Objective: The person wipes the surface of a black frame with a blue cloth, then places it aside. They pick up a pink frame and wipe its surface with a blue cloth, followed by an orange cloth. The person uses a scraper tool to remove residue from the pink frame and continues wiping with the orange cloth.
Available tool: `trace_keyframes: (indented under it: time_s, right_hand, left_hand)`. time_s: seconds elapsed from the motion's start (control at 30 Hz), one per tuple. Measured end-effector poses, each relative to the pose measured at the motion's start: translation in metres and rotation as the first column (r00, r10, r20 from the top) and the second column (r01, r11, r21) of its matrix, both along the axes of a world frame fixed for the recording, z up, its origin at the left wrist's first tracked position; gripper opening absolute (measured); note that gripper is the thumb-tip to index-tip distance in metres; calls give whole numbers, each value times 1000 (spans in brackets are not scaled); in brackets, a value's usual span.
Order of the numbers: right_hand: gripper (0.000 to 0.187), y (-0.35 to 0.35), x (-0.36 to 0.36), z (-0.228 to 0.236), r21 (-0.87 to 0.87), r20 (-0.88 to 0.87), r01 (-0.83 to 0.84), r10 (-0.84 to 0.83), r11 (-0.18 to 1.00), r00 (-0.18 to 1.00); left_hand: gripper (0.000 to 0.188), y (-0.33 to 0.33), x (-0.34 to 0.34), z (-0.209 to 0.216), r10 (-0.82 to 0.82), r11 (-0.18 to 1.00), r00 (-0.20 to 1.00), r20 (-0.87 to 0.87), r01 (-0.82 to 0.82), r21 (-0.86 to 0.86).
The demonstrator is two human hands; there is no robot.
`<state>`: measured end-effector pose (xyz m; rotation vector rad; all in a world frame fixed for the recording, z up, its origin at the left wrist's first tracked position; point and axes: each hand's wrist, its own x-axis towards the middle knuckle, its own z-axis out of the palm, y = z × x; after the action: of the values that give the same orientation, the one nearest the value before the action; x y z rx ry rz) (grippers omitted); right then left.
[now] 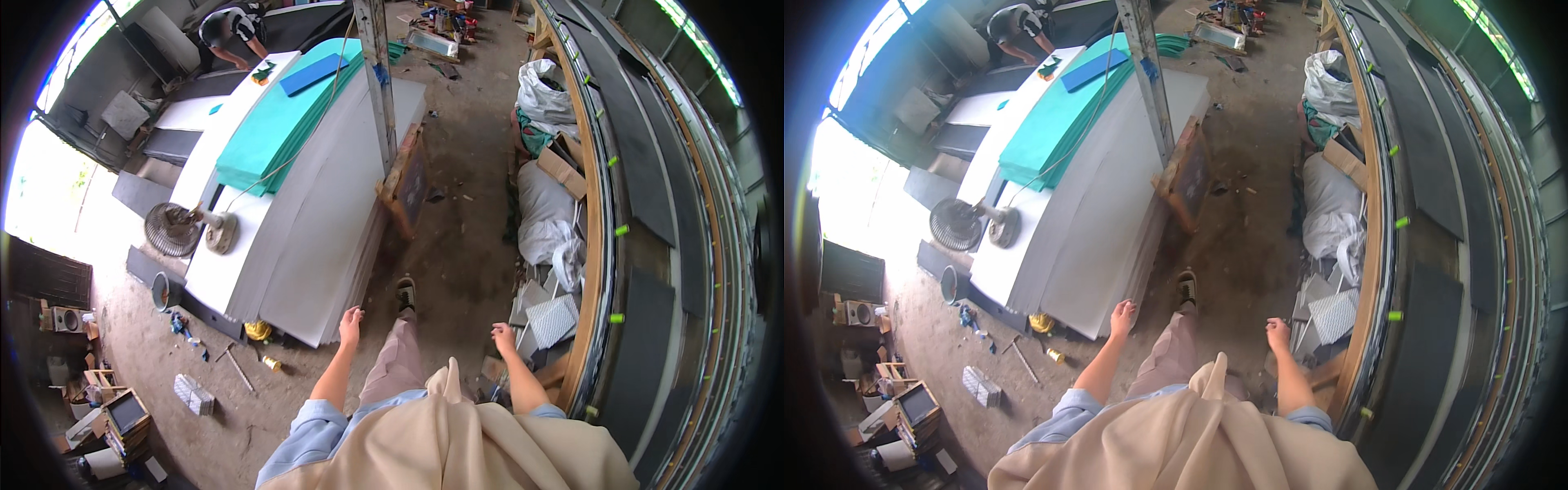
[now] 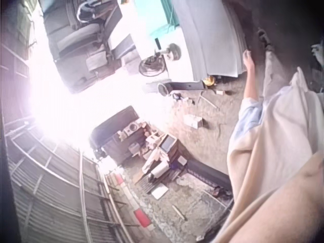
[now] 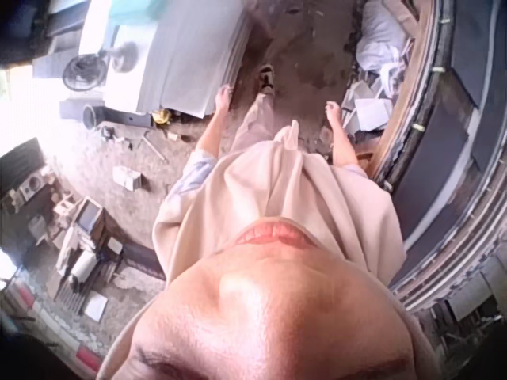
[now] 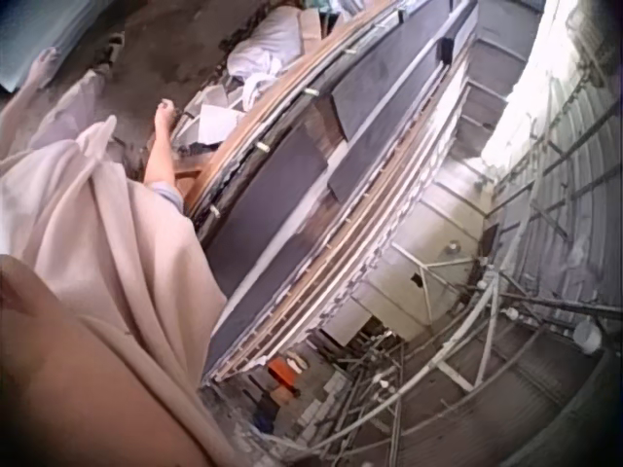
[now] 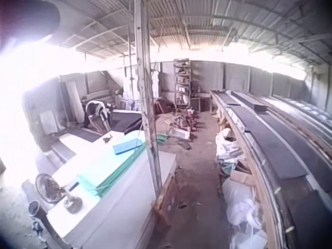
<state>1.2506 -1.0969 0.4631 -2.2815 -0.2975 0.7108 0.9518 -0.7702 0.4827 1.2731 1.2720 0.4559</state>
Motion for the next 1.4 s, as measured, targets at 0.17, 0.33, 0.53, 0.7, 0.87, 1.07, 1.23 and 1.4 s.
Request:
trace_keyframes:
  time_s: [0.17, 0.33, 0.53, 0.7, 0.87, 1.07, 1.23, 1.4]
  right_hand:
    - [21, 65, 63, -26, -115, 64, -189, 197, 975, 978]
    - [20, 211, 125, 18, -51, 94, -437, 440, 898, 893]
    - [20, 353, 217, -9, -91, 105, -503, 510, 860, 854]
    - [47, 451, 216, -53, -106, 157, -555, 565, 825, 810]
    - [79, 525, 177, -72, 5, -112, -275, 274, 961, 955]
    - [80, 544, 147, -75, 45, -105, -161, 165, 986, 981]
    - [80, 523, 157, -84, -36, -76, -46, 43, 998, 996]
    - [80, 504, 174, -85, -108, -129, 136, -150, 985, 980]
  left_hand:
    - [35, 59, 107, -11, -127, 990, 954, -272, 141, 32]
    - [35, 136, 185, 16, -124, 980, 980, -158, 146, 135]
    - [42, 193, 261, -3, 101, 993, 992, 75, -105, 50]
    - [42, 219, 297, -37, 112, 978, 987, 119, -131, 162]
    - [39, 236, 329, -50, 35, 960, 989, 146, -74, 271]
    - [30, 237, 330, -58, -36, 970, 991, 127, 4, 244]
    - [24, 220, 336, -49, 27, 994, 980, 199, -48, 103]
    - [28, 198, 342, -51, -50, 998, 969, 242, 55, -17]
